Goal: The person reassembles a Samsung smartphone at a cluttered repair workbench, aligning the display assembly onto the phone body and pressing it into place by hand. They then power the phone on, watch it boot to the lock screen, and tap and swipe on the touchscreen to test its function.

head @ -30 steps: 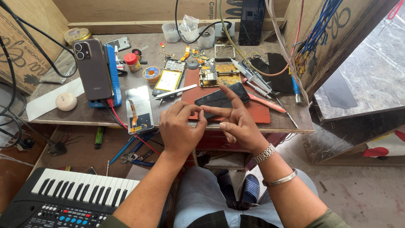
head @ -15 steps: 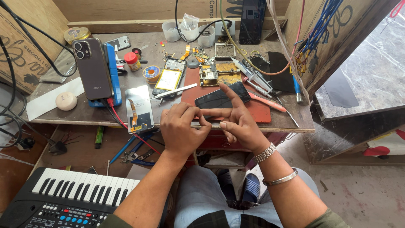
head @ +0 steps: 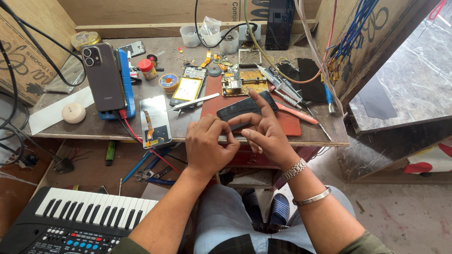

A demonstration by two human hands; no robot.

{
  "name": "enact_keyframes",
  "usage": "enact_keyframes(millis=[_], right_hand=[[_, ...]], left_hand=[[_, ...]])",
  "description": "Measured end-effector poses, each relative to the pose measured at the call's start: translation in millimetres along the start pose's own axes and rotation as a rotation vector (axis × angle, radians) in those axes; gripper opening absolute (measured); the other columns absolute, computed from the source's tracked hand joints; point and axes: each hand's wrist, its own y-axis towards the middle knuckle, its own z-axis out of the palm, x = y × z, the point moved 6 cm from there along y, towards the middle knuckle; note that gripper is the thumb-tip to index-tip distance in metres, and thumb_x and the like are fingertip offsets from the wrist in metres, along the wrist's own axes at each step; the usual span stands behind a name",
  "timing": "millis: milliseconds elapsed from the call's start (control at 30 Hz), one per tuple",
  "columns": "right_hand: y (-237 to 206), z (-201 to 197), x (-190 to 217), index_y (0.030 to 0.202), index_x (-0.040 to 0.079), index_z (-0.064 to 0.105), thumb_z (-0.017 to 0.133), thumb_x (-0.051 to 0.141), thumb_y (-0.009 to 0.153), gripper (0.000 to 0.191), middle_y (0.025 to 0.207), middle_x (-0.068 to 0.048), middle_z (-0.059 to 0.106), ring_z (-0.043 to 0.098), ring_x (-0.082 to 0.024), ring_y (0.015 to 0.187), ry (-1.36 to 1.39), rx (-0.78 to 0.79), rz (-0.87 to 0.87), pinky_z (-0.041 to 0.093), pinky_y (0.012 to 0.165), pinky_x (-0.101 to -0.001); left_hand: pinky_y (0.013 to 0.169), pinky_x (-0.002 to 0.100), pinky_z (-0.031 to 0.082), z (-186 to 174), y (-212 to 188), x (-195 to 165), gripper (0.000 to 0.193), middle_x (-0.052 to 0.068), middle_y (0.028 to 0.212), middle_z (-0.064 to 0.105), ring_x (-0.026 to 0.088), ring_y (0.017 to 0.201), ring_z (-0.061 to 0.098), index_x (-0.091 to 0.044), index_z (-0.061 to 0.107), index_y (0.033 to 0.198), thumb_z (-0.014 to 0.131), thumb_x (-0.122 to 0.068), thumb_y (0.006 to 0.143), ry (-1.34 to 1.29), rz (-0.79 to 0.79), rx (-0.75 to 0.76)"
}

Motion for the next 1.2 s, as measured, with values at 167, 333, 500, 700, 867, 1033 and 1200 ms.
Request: enact_keyframes(millis=[167,333,500,700,867,1033,1200], right_hand=[[-1,-4,-11,0.16,0.014,0.024,0.066,0.006,0.099,0.074,0.099,-0.007,0.062,0.049,-0.004,0.06,0.015,-0.029,-0.092,0.041,0.049,-0.0187],[-7,-9,-23,0.133,0.008,0.052,0.057,0.01,0.109,0.025,0.091,0.0,0.054,0.041,-0.003,0.061,-0.027,-0.043,-0.15,0.036,0.052,-0.0199],[-11,-6,-21,0.113,0.006,0.062,0.049,0.011,0.115,0.014,0.092,0.002,0.048,0.039,-0.004,0.065,-0.138,0.008,-0.268,0.037,0.058,-0.0215],[-7,-5,-21,0.132,0.008,0.051,0.053,0.013,0.109,0.023,0.073,0.004,0.046,0.04,-0.002,0.058,-0.101,-0.08,-0.169,0.035,0.05,-0.0188],[-7,-8,-16,0.136,0.005,0.048,0.063,0.014,0.103,0.037,0.076,0.004,0.048,0.043,-0.002,0.058,-0.033,-0.113,-0.125,0.036,0.049,-0.0184],[-9,-10,-13,0.14,0.006,0.048,0.065,0.015,0.103,0.041,0.079,0.004,0.049,0.044,-0.001,0.061,0.003,-0.082,-0.134,0.037,0.051,-0.0183],[-10,-12,-15,0.14,0.006,0.048,0.066,0.014,0.102,0.043,0.079,0.004,0.049,0.044,-0.001,0.06,0.009,-0.097,-0.111,0.036,0.05,-0.0179]], left_hand=[[0.073,0.041,0.04,-3,-4,8,0.012,0.005,0.09,0.06,0.026,0.082,0.061,-0.01,0.059,0.088,0.069,-0.012,0.082,-0.077,-0.032,-0.031],[0.078,0.042,0.04,-5,-9,20,0.006,0.008,0.095,0.057,0.028,0.083,0.056,-0.006,0.054,0.092,0.057,-0.011,0.09,-0.163,-0.105,-0.038],[0.082,0.043,0.041,-6,-13,21,0.007,0.01,0.099,0.056,0.031,0.09,0.055,-0.006,0.056,0.09,0.052,-0.011,0.091,-0.15,-0.058,-0.039],[0.087,0.043,0.039,2,-10,21,0.008,0.006,0.104,0.059,0.028,0.101,0.059,-0.01,0.065,0.094,0.065,-0.018,0.093,-0.077,-0.119,0.034],[0.096,0.048,0.036,8,-8,5,0.035,0.008,0.121,0.058,0.03,0.116,0.053,-0.012,0.073,0.11,0.079,-0.027,0.079,0.131,-0.019,0.085],[0.096,0.048,0.037,15,-8,2,0.022,0.005,0.117,0.06,0.028,0.115,0.054,-0.016,0.073,0.093,0.082,-0.026,0.075,0.162,-0.021,0.089],[0.098,0.045,0.039,19,-12,-5,0.025,0.001,0.115,0.062,0.024,0.116,0.057,-0.017,0.059,0.075,0.083,-0.024,0.08,0.056,0.11,0.133]])
